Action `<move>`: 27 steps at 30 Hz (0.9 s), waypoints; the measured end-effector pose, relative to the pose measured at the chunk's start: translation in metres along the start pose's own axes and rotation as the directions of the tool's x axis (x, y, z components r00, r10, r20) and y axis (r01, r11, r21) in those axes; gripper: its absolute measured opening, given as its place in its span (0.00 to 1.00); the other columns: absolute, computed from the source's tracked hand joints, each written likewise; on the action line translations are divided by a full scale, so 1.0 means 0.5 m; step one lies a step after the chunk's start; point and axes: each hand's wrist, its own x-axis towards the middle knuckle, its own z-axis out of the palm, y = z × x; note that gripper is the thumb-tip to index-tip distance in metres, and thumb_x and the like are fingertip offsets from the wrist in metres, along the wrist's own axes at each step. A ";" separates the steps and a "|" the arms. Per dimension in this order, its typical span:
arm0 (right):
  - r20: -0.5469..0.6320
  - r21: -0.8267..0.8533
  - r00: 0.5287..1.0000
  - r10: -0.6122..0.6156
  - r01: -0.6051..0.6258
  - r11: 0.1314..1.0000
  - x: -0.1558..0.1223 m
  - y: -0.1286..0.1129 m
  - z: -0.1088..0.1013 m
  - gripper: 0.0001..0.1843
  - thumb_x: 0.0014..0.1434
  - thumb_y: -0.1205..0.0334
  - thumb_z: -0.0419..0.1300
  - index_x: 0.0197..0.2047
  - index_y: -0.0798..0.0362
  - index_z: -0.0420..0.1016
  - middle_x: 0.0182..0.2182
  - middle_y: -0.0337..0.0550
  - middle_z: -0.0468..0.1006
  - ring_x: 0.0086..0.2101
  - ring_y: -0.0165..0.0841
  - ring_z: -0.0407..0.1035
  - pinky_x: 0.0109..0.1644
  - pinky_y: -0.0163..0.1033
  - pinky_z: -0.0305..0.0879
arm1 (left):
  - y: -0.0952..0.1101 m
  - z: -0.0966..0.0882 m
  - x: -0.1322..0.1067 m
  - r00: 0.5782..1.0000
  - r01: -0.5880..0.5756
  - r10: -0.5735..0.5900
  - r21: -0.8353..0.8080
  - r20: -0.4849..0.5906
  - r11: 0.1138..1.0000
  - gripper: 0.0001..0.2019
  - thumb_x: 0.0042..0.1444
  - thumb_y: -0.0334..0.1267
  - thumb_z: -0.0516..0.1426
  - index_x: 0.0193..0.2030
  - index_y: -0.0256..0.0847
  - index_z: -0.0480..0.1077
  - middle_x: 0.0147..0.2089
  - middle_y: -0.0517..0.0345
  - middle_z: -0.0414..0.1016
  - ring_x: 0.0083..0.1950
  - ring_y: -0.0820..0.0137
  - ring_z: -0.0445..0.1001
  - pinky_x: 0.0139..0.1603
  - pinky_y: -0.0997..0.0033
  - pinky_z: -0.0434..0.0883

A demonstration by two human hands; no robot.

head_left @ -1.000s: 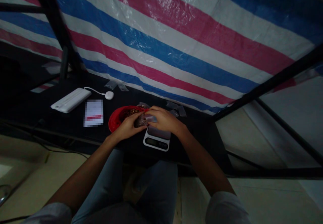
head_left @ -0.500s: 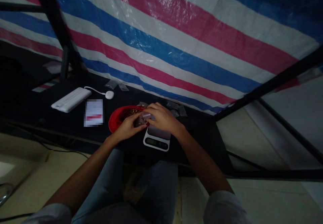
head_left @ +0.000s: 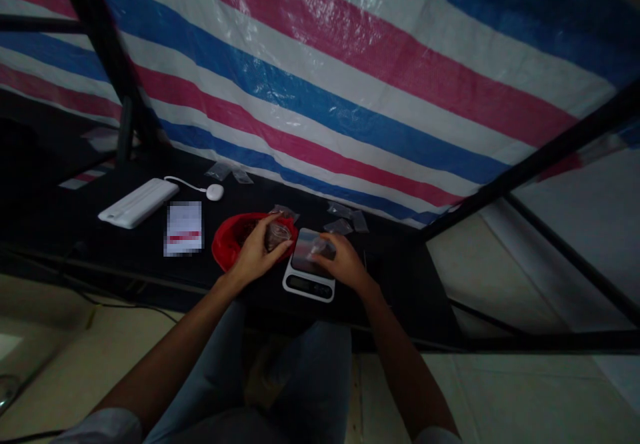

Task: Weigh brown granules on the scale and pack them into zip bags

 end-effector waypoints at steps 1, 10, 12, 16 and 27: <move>-0.046 0.010 0.999 -0.019 0.020 1.000 -0.002 -0.011 -0.001 0.21 0.56 0.60 0.70 0.53 0.51 0.77 0.51 0.51 0.80 0.54 0.45 0.73 0.61 0.55 0.66 | 0.003 0.009 -0.001 1.000 -0.023 0.023 -0.003 0.000 1.000 0.34 0.61 0.51 0.61 0.70 0.41 0.58 0.69 0.42 0.69 0.68 0.52 0.70 0.70 0.50 0.67; -0.144 0.215 0.982 -0.124 0.153 0.964 0.011 -0.105 -0.001 0.04 0.64 0.63 0.63 0.37 0.50 0.80 0.38 0.44 0.82 0.42 0.36 0.75 0.52 0.44 0.67 | 0.020 0.057 -0.003 0.987 -0.156 0.157 -0.052 0.025 0.986 0.40 0.57 0.47 0.65 0.72 0.38 0.55 0.70 0.39 0.67 0.68 0.52 0.70 0.69 0.53 0.68; -0.157 0.215 0.982 -0.109 0.141 0.966 0.009 -0.100 -0.003 0.05 0.65 0.64 0.62 0.36 0.50 0.79 0.37 0.44 0.81 0.42 0.37 0.74 0.52 0.44 0.67 | 0.022 0.049 -0.005 0.991 -0.117 0.124 -0.129 0.045 0.985 0.40 0.57 0.48 0.65 0.72 0.38 0.57 0.67 0.41 0.71 0.65 0.53 0.73 0.66 0.55 0.70; -0.130 0.147 0.987 -0.096 0.115 0.982 -0.001 -0.091 -0.010 0.06 0.66 0.64 0.59 0.37 0.50 0.77 0.38 0.45 0.80 0.44 0.39 0.72 0.53 0.46 0.66 | 0.027 0.017 -0.008 0.995 0.002 0.022 -0.250 0.094 0.968 0.19 0.67 0.50 0.55 0.50 0.37 0.77 0.47 0.49 0.83 0.48 0.60 0.81 0.52 0.63 0.76; -0.117 0.177 0.976 -0.184 0.203 0.963 -0.013 -0.119 -0.007 0.05 0.67 0.63 0.60 0.38 0.50 0.77 0.39 0.44 0.81 0.43 0.38 0.73 0.54 0.46 0.64 | 0.082 -0.030 -0.010 0.991 -0.118 0.130 -0.221 0.042 0.968 0.12 0.65 0.43 0.59 0.39 0.38 0.80 0.41 0.52 0.84 0.41 0.65 0.81 0.45 0.69 0.74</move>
